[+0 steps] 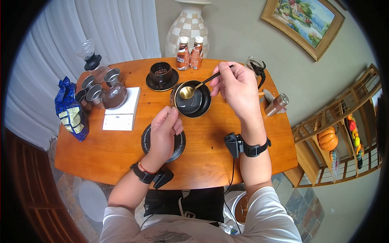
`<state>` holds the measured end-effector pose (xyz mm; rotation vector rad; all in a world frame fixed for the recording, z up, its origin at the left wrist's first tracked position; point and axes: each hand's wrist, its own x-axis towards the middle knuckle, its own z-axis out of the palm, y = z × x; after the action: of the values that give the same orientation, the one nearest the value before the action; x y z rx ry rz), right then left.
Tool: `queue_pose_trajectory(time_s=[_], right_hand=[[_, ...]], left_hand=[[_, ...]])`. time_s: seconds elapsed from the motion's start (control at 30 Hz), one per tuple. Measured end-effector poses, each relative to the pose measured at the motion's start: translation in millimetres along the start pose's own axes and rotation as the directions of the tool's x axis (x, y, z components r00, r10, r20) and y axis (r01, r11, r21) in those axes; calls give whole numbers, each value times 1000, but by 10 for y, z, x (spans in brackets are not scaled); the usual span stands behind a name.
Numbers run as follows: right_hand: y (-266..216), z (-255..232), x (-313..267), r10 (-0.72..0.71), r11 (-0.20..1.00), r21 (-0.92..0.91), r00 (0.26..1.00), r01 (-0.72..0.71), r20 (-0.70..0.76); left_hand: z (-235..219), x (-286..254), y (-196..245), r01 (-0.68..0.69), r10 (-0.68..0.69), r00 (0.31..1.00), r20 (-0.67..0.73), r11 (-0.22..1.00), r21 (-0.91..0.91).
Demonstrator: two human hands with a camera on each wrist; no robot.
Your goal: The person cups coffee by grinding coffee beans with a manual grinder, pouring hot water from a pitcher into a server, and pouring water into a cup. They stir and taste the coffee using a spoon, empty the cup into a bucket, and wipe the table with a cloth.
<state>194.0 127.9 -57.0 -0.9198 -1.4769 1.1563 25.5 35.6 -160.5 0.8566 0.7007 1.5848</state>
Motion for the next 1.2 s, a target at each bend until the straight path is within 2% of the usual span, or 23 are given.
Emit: queue_pose_trajectory(time_s=[0.13, 0.37, 0.57, 0.63, 0.67, 0.73, 0.77, 0.83, 0.87, 0.93, 1.07, 1.13, 1.2], right_hand=[[26, 15, -14, -111, 992, -57, 994, 109, -21], [3, 76, -67, -172, 969, -189, 984, 160, -46], [-45, 68, -116, -195, 934, -304, 981, 185, -1], [-19, 53, -129, -275, 885, -376, 960, 274, 52], [-24, 43, -141, -274, 886, -376, 960, 273, 51], [-56, 27, -169, -333, 778, -502, 925, 378, 182], [-64, 28, -189, -333, 778, -502, 925, 379, 182], [-83, 32, -234, -400, 607, -654, 885, 451, 238], [-101, 33, -259, -401, 607, -653, 884, 452, 239], [-135, 29, -296, -307, 519, -747, 906, 415, 290], [-59, 10, -248, -258, 564, -702, 900, 435, 351], [-56, 49, -229, -161, 711, -600, 915, 367, 369], [-50, 85, -212, -159, 733, -582, 921, 352, 357]], left_hand=[[1, -3, -12, 1, -1, 1000, 0, 1000, -1], [-11, -1, -41, 3, -3, 1000, 5, 1000, -2], [-6, -10, -41, 10, -10, 1000, 9, 1000, 6], [-8, -11, -41, 11, -11, 1000, 9, 1000, 4], [-8, -11, -42, 12, -12, 1000, 9, 1000, 4], [-10, -8, -43, 14, -14, 1000, 3, 1000, 1], [-16, -7, -48, 14, -14, 1000, 3, 1000, 1], [-32, -2, -64, 19, -19, 1000, 4, 1000, 4], [-36, 2, -68, 18, -18, 1000, 3, 1000, 4], [-38, 8, -71, 26, -26, 1000, -13, 1000, 14], [-51, 15, -48, 48, -47, 998, -43, 998, 29], [-86, 25, -72, 28, -27, 999, -29, 998, 52], [-91, 18, -92, 14, -13, 1000, -16, 997, 75]])
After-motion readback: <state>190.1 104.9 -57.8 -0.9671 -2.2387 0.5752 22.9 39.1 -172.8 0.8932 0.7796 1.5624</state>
